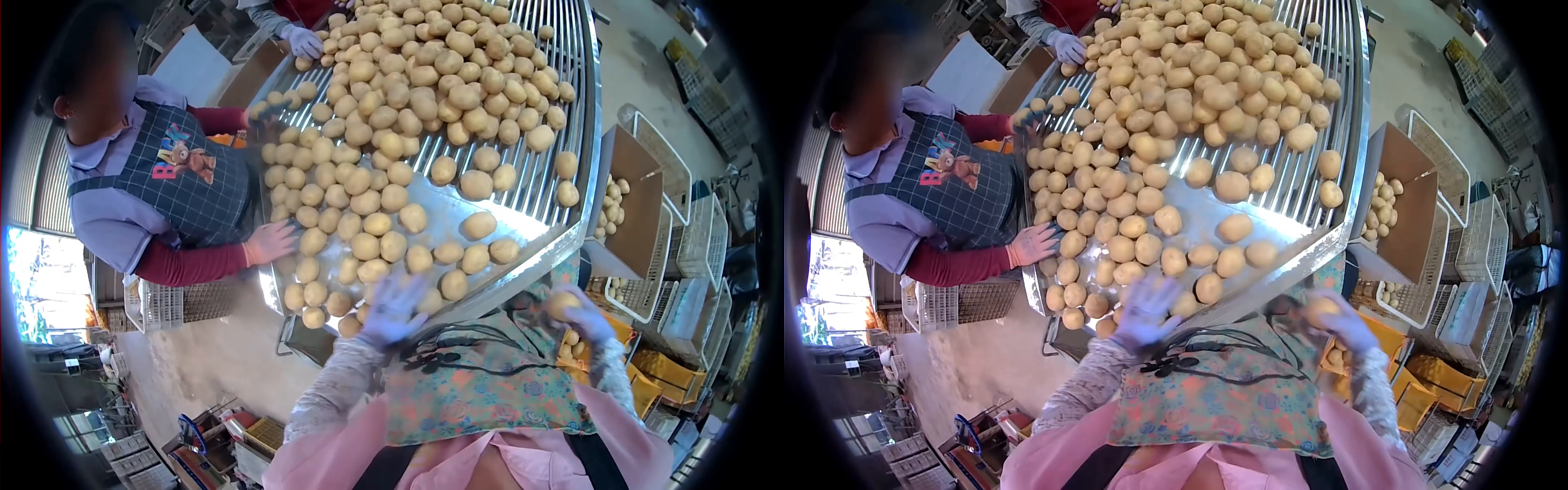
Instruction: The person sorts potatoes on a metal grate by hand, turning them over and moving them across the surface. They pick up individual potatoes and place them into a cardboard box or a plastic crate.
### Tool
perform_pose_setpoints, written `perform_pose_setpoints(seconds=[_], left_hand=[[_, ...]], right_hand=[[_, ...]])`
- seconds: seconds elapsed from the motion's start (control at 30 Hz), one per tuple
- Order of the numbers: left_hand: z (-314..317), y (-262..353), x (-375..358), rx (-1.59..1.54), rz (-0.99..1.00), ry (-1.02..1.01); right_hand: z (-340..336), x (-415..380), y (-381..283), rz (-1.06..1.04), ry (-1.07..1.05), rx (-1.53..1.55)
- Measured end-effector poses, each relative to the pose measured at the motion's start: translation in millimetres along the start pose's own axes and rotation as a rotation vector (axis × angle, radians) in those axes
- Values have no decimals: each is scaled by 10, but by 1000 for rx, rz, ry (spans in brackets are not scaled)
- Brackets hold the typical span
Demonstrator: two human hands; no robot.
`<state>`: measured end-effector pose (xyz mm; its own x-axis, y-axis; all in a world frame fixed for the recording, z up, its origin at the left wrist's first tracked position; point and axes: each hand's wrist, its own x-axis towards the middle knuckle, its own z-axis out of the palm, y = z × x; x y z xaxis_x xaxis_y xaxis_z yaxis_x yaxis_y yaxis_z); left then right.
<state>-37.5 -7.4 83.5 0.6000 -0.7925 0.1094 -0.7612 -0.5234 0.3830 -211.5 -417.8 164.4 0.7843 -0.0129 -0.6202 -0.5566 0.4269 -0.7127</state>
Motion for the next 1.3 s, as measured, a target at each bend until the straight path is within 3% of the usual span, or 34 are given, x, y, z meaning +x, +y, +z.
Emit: perform_pose_setpoints(seconds=[0.03, 0.07, 0.1, 0.17, 0.2, 0.27, 0.3, 0.33, 0.4, 0.43, 0.47, 0.5, 0.57, 0.6, 0.67, 0.7, 0.73, 0.77, 0.8, 0.83, 0.87, 0.9, 0.93, 1.0, 1.03, 1.07, 1.13, 1.2, 1.23, 1.3], left_hand=[[-81, -264, -130, -47, -72, 19], [-121, -517, -203, -93, -144, 43], [-108, -740, -260, 35, -264, 72], [3, -947, -240, 168, -402, 100], [87, -986, -116, 251, -429, 198], [226, -885, 177, 337, -457, 297], [325, -735, 372, 285, -584, 331], [404, -600, 519, 233, -709, 369], [216, -229, 637, 230, -456, 207], [252, -81, 572, 165, -299, 212], [301, 71, 437, 95, -144, 216], [261, 161, 298, 95, -148, 220], [125, 188, 58, 120, -100, 27], [88, 116, -83, 120, -100, 25], [23, -74, -372, 276, -54, 63], [-17, -179, -467, 274, -77, 65], [-71, -316, -537, 194, -275, 109], [-94, -443, -548, 114, -464, 153], [-46, -578, -489, 117, -463, 149], [52, -729, -350, 159, -587, 207], [132, -809, -178, 194, -714, 266], [211, -743, 76, 183, -714, 265], [320, -579, 429, 283, -761, 316], [442, -273, 807, 378, -802, 362], [450, -156, 905, 295, -632, 273], [421, -81, 946, 211, -463, 183], [337, 56, 747, 110, -352, 102], [297, 69, 419, 10, -257, 34], [242, -33, 169, -61, -224, 25], [124, -328, -202, -129, -196, 14]], right_hand=[[-298, -194, 29, 30, 96, -227], [-715, -339, 149, 55, 58, -411], [-915, -422, 278, 60, 57, -413], [-1115, -470, 442, -141, 594, -1369], [-1027, -311, 375, -153, 585, -1374], [-372, 204, 36, -389, 543, -613], [-32, 388, -155, -567, 533, -1056], [127, 690, -186, -614, 455, -1182], [534, 1154, -210, -793, 313, -1484], [708, 1313, -157, -726, 318, -1647], [864, 1437, -190, -508, 162, -1521], [911, 1530, -199, -510, 159, -1524], [945, 1711, -256, -380, 126, -1725], [854, 1736, -286, -367, 74, -1612], [582, 1436, -323, -531, 133, -1083], [347, 1278, -320, -684, 190, -1138], [206, 1000, -526, -555, 103, -1068], [239, 619, -765, -266, 133, -969], [-115, 442, -817, 43, -20, -840], [-434, 310, -815, 203, -62, -1048], [-508, 235, -806, 87, 22, -1386], [-537, 180, -811, -35, 107, -1720], [-552, 302, -766, -30, 110, -1729], [-501, 714, -614, -477, 343, -1198], [70, 754, -841, -426, 301, -1123], [185, 967, -758, -583, 337, -1470], [531, 1300, -606, -779, 203, -1702], [974, 1511, -435, -457, -108, -1595], [1118, 1573, -127, -826, 40, -1757], [1410, 1639, 26, -828, 66, -1649]])
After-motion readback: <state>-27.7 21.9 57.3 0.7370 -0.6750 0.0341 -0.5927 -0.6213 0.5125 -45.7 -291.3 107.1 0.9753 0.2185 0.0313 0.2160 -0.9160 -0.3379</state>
